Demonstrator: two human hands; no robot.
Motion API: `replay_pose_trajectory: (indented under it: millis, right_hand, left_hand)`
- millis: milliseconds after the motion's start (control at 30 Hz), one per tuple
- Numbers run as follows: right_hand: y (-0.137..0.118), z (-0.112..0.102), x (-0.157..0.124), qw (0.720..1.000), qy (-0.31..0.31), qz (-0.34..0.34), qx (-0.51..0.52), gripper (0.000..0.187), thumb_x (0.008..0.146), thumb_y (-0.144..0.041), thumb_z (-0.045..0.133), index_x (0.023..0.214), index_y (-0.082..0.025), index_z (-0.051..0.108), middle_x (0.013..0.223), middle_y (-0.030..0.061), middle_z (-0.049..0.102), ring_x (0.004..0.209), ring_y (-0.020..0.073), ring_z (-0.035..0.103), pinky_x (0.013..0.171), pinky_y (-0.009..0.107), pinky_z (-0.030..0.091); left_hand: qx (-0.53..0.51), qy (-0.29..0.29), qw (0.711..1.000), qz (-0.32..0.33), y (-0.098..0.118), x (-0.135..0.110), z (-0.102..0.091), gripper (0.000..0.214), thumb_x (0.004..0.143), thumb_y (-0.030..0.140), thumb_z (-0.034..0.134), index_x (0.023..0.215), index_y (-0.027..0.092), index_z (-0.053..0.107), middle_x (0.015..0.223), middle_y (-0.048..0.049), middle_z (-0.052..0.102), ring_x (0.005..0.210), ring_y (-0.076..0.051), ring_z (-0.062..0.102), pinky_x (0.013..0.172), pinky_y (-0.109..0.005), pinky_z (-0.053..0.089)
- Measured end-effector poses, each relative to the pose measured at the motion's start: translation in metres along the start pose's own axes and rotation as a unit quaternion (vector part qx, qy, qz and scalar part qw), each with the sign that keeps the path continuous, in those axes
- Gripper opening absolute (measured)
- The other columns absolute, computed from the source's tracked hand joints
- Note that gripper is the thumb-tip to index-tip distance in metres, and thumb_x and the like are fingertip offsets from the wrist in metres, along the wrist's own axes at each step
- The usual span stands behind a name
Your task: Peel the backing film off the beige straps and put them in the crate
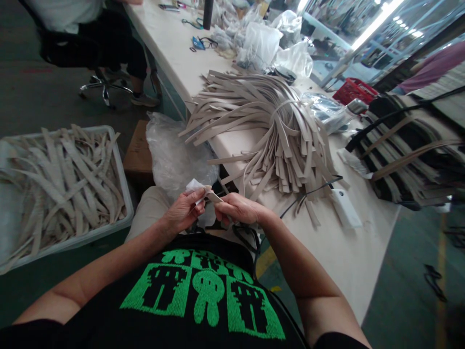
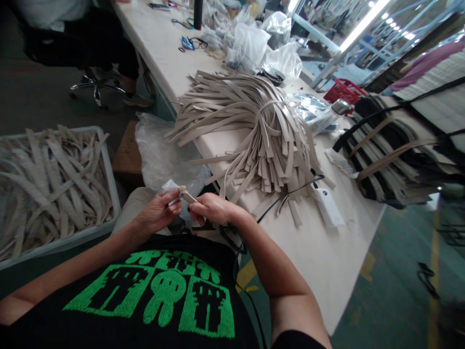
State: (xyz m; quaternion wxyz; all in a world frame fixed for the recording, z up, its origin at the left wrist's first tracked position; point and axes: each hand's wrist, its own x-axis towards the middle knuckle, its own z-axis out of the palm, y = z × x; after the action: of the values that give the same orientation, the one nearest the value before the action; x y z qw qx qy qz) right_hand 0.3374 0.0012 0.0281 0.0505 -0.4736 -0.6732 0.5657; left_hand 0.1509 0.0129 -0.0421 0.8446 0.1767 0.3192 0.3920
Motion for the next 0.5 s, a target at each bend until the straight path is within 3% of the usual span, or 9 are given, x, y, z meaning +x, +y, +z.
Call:
replay_pose_trajectory:
  millis: [167, 267, 333, 400, 500]
  right_hand:
    - [0.001, -0.002, -0.006, 1.000, 0.007, -0.022, -0.016, 0.036, 0.100, -0.025, 0.042, 0.072, -0.016, 0.063, 0.059, -0.0013, 0.063, 0.052, 0.0104, 0.053, 0.056, 0.022, 0.041]
    - [0.007, -0.010, -0.010, 0.996, 0.086, -0.033, -0.006, 0.032, 0.096, -0.031, 0.051, 0.072, -0.015, 0.065, 0.060, -0.0014, 0.062, 0.054, 0.0103, 0.052, 0.055, 0.022, 0.040]
    - [0.012, -0.015, -0.005, 0.981, 0.185, -0.055, 0.013, 0.025, 0.090, -0.035, 0.061, 0.082, -0.014, 0.071, 0.068, -0.0008, 0.066, 0.059, 0.0106, 0.055, 0.059, 0.022, 0.042]
    - [0.015, -0.016, 0.006, 0.965, 0.242, -0.099, 0.014, 0.028, 0.084, -0.036, 0.070, 0.101, -0.014, 0.075, 0.081, 0.0004, 0.071, 0.068, 0.0121, 0.060, 0.066, 0.023, 0.045]
    - [0.015, -0.012, 0.030, 0.961, 0.205, -0.183, -0.016, 0.037, 0.081, -0.035, 0.074, 0.113, -0.017, 0.076, 0.100, 0.0027, 0.074, 0.085, 0.0155, 0.066, 0.075, 0.024, 0.048]
  left_hand:
    - [0.044, -0.006, 0.999, -0.016, -0.001, 0.005, -0.008, 0.028, 0.073, 0.031, 0.092, 0.073, 0.010, 0.072, 0.050, 0.0049, 0.051, 0.040, -0.004, 0.043, 0.038, -0.015, 0.036]
    - [0.037, -0.013, 0.999, -0.033, 0.014, 0.002, -0.013, 0.030, 0.075, 0.028, 0.091, 0.071, 0.011, 0.067, 0.058, 0.0031, 0.057, 0.038, -0.001, 0.039, 0.036, -0.013, 0.034]
    - [0.026, -0.046, 0.997, -0.063, 0.025, -0.005, -0.013, 0.036, 0.072, 0.030, 0.093, 0.067, 0.011, 0.063, 0.058, 0.0040, 0.056, 0.036, 0.000, 0.035, 0.036, -0.012, 0.034]
    - [0.026, -0.096, 0.990, -0.100, 0.033, -0.012, -0.010, 0.041, 0.070, 0.033, 0.094, 0.065, 0.012, 0.060, 0.056, 0.0055, 0.051, 0.036, 0.001, 0.032, 0.036, -0.011, 0.034]
    - [0.040, -0.166, 0.977, -0.131, 0.036, -0.021, 0.000, 0.038, 0.075, 0.037, 0.091, 0.071, 0.012, 0.062, 0.053, 0.0071, 0.047, 0.036, 0.001, 0.028, 0.036, -0.010, 0.032]
